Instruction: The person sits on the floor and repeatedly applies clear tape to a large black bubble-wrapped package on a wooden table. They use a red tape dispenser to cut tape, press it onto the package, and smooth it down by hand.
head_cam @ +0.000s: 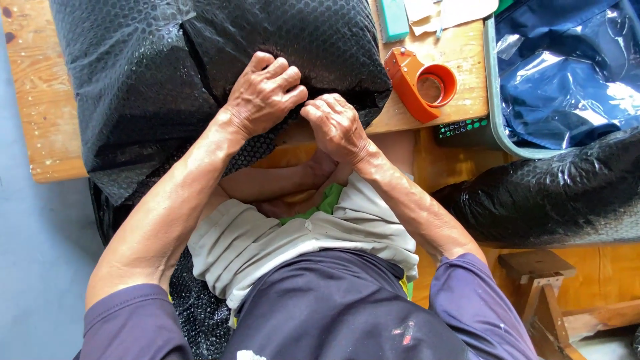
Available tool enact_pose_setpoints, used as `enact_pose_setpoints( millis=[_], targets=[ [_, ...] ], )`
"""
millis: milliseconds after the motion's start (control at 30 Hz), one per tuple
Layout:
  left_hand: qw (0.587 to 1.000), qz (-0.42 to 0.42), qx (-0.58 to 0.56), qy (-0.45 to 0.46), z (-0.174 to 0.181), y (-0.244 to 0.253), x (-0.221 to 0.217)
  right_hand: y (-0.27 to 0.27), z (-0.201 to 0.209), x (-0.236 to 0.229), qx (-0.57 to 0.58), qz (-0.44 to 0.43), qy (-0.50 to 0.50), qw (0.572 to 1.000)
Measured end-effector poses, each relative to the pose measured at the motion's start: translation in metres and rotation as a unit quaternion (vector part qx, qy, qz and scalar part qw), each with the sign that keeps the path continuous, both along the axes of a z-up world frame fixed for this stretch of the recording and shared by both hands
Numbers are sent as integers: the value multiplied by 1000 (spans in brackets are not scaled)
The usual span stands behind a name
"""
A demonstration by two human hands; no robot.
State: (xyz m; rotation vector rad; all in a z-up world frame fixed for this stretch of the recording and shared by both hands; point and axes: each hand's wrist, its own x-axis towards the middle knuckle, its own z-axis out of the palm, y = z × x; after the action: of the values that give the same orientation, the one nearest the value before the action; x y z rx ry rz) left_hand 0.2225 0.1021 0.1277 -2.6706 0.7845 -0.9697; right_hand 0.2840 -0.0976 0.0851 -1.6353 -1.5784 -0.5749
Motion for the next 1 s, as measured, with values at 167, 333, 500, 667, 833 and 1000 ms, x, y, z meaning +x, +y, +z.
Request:
enact_pose_setpoints(
  millis=[167,333,500,667,833,1000],
  targets=[
    [998,-20,-59,10,1,2,-3,7,23,3,21,-23,-31,999],
    [993,-35,-97,57,-4,7,-1,12,26,6,15,-63,-52,997],
    [993,-27,-86,79,5,5,-11,16,18,11,9,-112,-38,993],
    [996,5,-77,52,-6,2,-17,17,16,15,-9,-111,26,993],
    [997,34,-66,-11,1,-7,-15,19,24,18,-16,-106,31,994],
    [996,53,-67,21,-1,-13,-13,18,20,26,10,-128,73,989]
  ],
)
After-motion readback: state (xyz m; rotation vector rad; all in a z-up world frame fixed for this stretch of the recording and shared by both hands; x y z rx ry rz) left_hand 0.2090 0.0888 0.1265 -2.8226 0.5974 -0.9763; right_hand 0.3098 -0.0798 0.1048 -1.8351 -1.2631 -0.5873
